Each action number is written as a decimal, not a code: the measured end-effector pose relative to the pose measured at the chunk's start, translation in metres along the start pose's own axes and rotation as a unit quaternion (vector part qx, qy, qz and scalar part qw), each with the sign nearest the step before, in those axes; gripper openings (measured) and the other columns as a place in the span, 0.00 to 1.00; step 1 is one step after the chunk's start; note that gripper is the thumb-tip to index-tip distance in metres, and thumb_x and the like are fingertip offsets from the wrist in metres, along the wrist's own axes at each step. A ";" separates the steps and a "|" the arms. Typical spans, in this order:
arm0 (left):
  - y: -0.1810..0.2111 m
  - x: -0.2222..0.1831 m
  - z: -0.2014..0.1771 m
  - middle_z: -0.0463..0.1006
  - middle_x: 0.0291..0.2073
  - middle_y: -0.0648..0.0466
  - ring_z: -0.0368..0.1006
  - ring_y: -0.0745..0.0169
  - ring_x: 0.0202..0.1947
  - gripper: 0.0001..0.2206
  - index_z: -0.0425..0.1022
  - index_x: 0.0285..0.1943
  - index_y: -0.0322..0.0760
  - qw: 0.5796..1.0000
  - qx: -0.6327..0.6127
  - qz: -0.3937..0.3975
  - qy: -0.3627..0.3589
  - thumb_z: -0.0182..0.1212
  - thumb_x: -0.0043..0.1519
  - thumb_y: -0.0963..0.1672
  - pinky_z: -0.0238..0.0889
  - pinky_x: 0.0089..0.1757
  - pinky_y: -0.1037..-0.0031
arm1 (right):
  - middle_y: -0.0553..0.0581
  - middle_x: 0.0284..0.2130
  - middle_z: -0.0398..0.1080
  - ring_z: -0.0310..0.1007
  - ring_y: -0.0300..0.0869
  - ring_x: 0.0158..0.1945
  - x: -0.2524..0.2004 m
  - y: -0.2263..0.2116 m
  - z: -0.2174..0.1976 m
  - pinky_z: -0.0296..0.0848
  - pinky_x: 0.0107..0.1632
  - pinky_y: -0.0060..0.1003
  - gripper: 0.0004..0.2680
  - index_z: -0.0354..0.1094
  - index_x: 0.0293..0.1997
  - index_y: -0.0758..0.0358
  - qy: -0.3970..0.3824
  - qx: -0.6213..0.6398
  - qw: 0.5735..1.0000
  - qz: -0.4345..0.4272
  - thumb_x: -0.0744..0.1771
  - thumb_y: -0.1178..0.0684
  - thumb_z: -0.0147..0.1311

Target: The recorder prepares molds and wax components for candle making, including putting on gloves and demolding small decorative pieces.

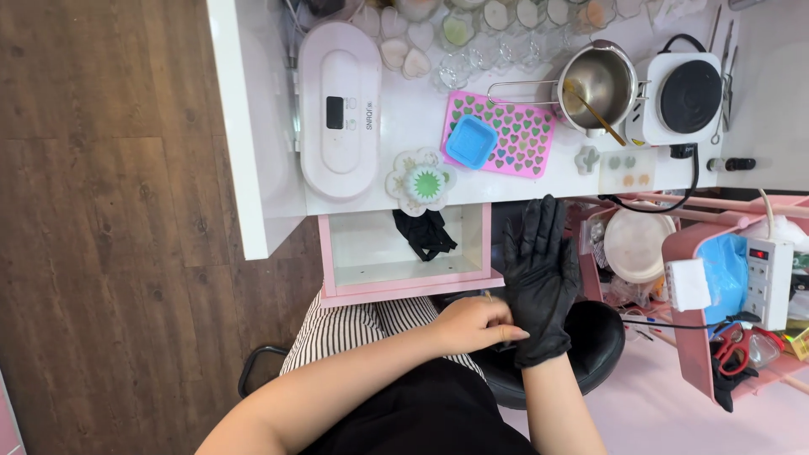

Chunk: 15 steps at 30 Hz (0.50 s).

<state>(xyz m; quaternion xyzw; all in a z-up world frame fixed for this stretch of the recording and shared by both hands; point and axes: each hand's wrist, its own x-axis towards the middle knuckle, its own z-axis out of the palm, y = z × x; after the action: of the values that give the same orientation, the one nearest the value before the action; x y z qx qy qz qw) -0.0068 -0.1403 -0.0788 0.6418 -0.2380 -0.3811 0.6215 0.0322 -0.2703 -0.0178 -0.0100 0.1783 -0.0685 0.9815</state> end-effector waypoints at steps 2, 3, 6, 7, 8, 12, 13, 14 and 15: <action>0.002 -0.004 0.003 0.80 0.30 0.56 0.77 0.56 0.33 0.19 0.79 0.33 0.41 0.999 0.009 0.032 -0.002 0.57 0.65 0.55 0.68 0.37 0.65 | 0.54 0.78 0.50 0.44 0.47 0.80 0.008 -0.001 -0.004 0.41 0.77 0.59 0.20 0.47 0.80 0.58 -0.020 -0.006 1.000 0.013 0.75 0.50 0.35; 0.003 -0.005 0.005 0.81 0.33 0.58 0.78 0.56 0.36 0.18 0.79 0.33 0.44 0.998 0.019 0.063 -0.001 0.54 0.69 0.53 0.68 0.39 0.64 | 0.52 0.78 0.49 0.43 0.48 0.81 0.012 -0.002 -0.006 0.39 0.78 0.61 0.20 0.46 0.81 0.54 -0.041 -0.012 0.999 0.029 0.75 0.49 0.34; 0.000 -0.016 0.033 0.81 0.33 0.56 0.78 0.52 0.35 0.10 0.80 0.37 0.47 0.978 0.032 0.151 -0.137 0.55 0.64 0.50 0.69 0.37 0.61 | 0.52 0.78 0.48 0.42 0.49 0.81 0.025 -0.006 -0.009 0.36 0.78 0.63 0.21 0.46 0.81 0.49 -0.035 0.005 0.999 0.040 0.74 0.43 0.35; -0.001 -0.024 0.046 0.81 0.33 0.56 0.78 0.52 0.35 0.10 0.80 0.37 0.47 0.978 0.034 0.152 -0.138 0.55 0.64 0.50 0.69 0.37 0.61 | 0.52 0.78 0.48 0.42 0.49 0.81 0.031 -0.006 -0.008 0.36 0.78 0.63 0.21 0.46 0.81 0.49 -0.037 0.006 0.999 0.038 0.74 0.43 0.35; -0.002 -0.031 0.060 0.81 0.33 0.55 0.78 0.51 0.34 0.11 0.81 0.37 0.47 0.967 0.068 0.165 -0.181 0.55 0.63 0.51 0.69 0.36 0.61 | 0.52 0.78 0.48 0.42 0.49 0.82 0.036 -0.006 -0.007 0.35 0.79 0.64 0.22 0.46 0.80 0.46 -0.056 -0.043 0.997 0.026 0.73 0.39 0.37; 0.034 -0.023 0.010 0.83 0.29 0.53 0.80 0.53 0.31 0.20 0.83 0.33 0.44 0.949 0.152 0.095 -0.260 0.55 0.61 0.58 0.71 0.36 0.64 | 0.50 0.79 0.46 0.41 0.47 0.83 0.047 0.003 0.017 0.32 0.81 0.65 0.24 0.45 0.80 0.43 -0.087 -0.153 0.984 -0.002 0.72 0.35 0.40; 0.031 -0.017 -0.005 0.83 0.29 0.53 0.80 0.53 0.31 0.20 0.83 0.33 0.44 0.948 0.152 0.096 -0.263 0.55 0.61 0.58 0.71 0.36 0.64 | 0.50 0.79 0.46 0.41 0.47 0.83 0.046 0.006 0.022 0.32 0.81 0.65 0.24 0.45 0.80 0.43 -0.086 -0.153 0.984 -0.005 0.72 0.35 0.40; 0.028 -0.013 -0.021 0.83 0.29 0.53 0.80 0.56 0.31 0.25 0.83 0.34 0.43 0.972 0.099 0.041 -0.209 0.56 0.58 0.62 0.71 0.35 0.67 | 0.54 0.79 0.45 0.40 0.47 0.82 0.045 0.010 0.025 0.33 0.80 0.61 0.25 0.44 0.81 0.47 -0.072 -0.072 0.995 0.007 0.72 0.35 0.39; 0.024 -0.009 -0.036 0.82 0.28 0.53 0.80 0.59 0.31 0.30 0.84 0.35 0.41 0.987 0.046 -0.014 -0.153 0.57 0.55 0.66 0.71 0.34 0.69 | 0.58 0.78 0.43 0.40 0.48 0.81 0.043 0.014 0.029 0.33 0.79 0.58 0.27 0.43 0.81 0.52 -0.058 0.009 0.998 0.019 0.71 0.35 0.38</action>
<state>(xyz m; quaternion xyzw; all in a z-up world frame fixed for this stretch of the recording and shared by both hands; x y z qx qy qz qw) 0.0196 -0.1137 -0.0559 0.6067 -0.3389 -0.4721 0.5424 0.0840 -0.2622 -0.0066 -0.0014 0.1202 -0.0505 0.9915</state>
